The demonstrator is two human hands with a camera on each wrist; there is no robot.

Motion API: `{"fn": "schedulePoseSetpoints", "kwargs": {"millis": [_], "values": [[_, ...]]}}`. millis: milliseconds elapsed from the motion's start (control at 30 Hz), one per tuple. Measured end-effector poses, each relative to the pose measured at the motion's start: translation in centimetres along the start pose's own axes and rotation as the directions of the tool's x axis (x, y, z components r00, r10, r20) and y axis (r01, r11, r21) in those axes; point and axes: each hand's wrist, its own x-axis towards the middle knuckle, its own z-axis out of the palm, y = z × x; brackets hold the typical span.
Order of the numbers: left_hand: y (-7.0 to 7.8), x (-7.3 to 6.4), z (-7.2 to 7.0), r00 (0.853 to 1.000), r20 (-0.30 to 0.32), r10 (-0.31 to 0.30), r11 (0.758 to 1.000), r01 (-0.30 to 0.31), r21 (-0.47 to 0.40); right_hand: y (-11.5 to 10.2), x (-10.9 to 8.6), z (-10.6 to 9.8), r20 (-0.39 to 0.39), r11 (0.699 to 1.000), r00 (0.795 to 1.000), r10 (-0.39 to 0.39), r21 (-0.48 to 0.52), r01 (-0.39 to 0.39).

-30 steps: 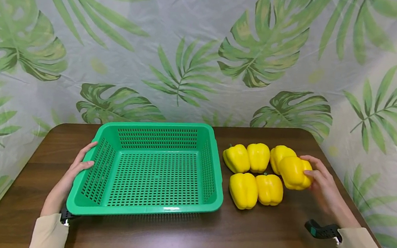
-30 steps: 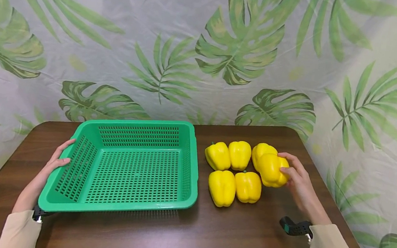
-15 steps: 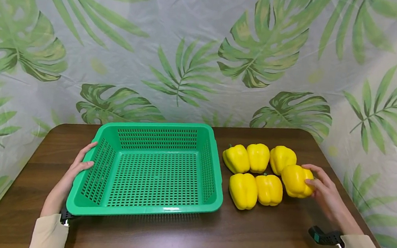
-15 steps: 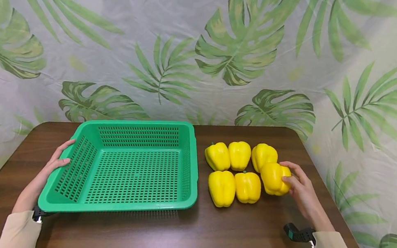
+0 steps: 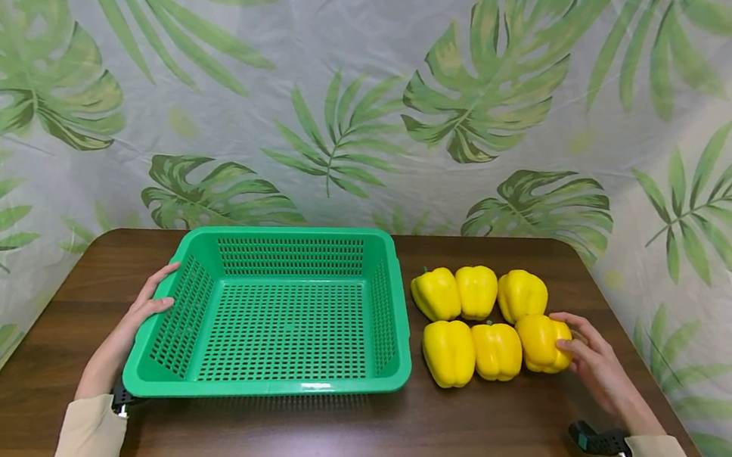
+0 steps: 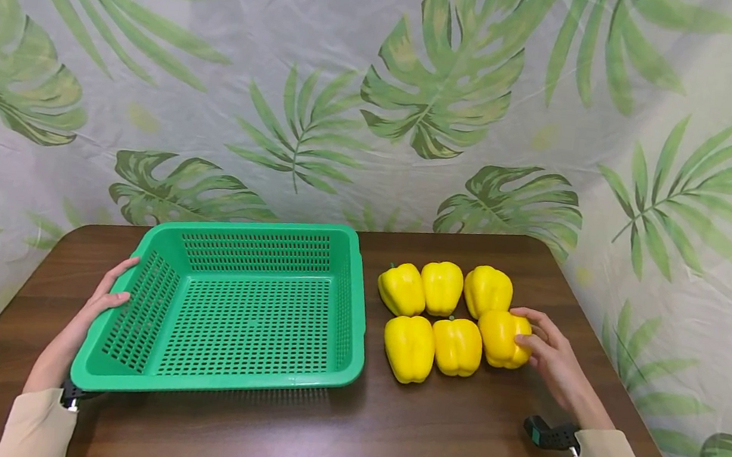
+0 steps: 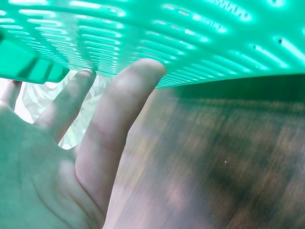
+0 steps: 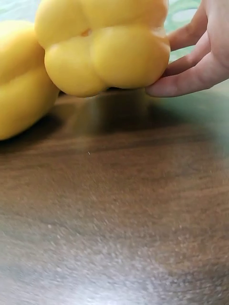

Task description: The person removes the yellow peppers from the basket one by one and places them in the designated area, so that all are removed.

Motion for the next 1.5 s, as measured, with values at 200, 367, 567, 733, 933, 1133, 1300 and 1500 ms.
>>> {"fn": "schedulePoseSetpoints", "kwargs": {"millis": [200,367,567,733,933,1133,1300,1500], "values": [[-0.1,0.0,0.0,1.000,0.002,0.006,1.000,-0.006,-0.011,0.5,-0.1,-0.1,0.009,1.000,1.000,-0.003,-0.011,0.003],[-0.2,0.2,0.0,1.000,-0.011,0.027,1.000,-0.027,-0.005,0.7,-0.1,-0.2,0.018,0.999,1.000,-0.025,-0.039,0.025],[-0.3,0.3,0.0,0.999,-0.023,0.027,1.000,-0.026,0.012,1.0,-0.2,-0.3,0.018,0.992,0.999,-0.037,-0.120,0.039],[-0.4,0.4,-0.1,0.998,-0.026,0.062,0.998,-0.062,0.011,1.0,-0.2,-0.2,0.014,0.986,0.999,-0.030,-0.162,0.032],[0.0,0.2,0.0,1.000,-0.024,-0.011,1.000,0.011,0.016,0.9,-0.3,-0.2,0.024,0.989,0.999,-0.026,-0.148,0.029],[0.7,-0.5,-0.2,0.988,0.022,-0.151,0.988,0.150,0.037,0.9,-0.1,-0.1,0.028,0.991,0.998,-0.050,-0.123,0.053],[0.9,-0.7,-0.4,0.982,0.045,-0.182,0.982,0.179,0.061,0.9,0.0,0.0,0.009,0.993,0.998,-0.060,-0.106,0.061],[1.0,-0.6,-0.7,0.984,0.061,-0.170,0.985,0.167,0.052,0.5,0.2,0.0,-0.019,0.994,0.995,-0.097,-0.044,0.096]]}}
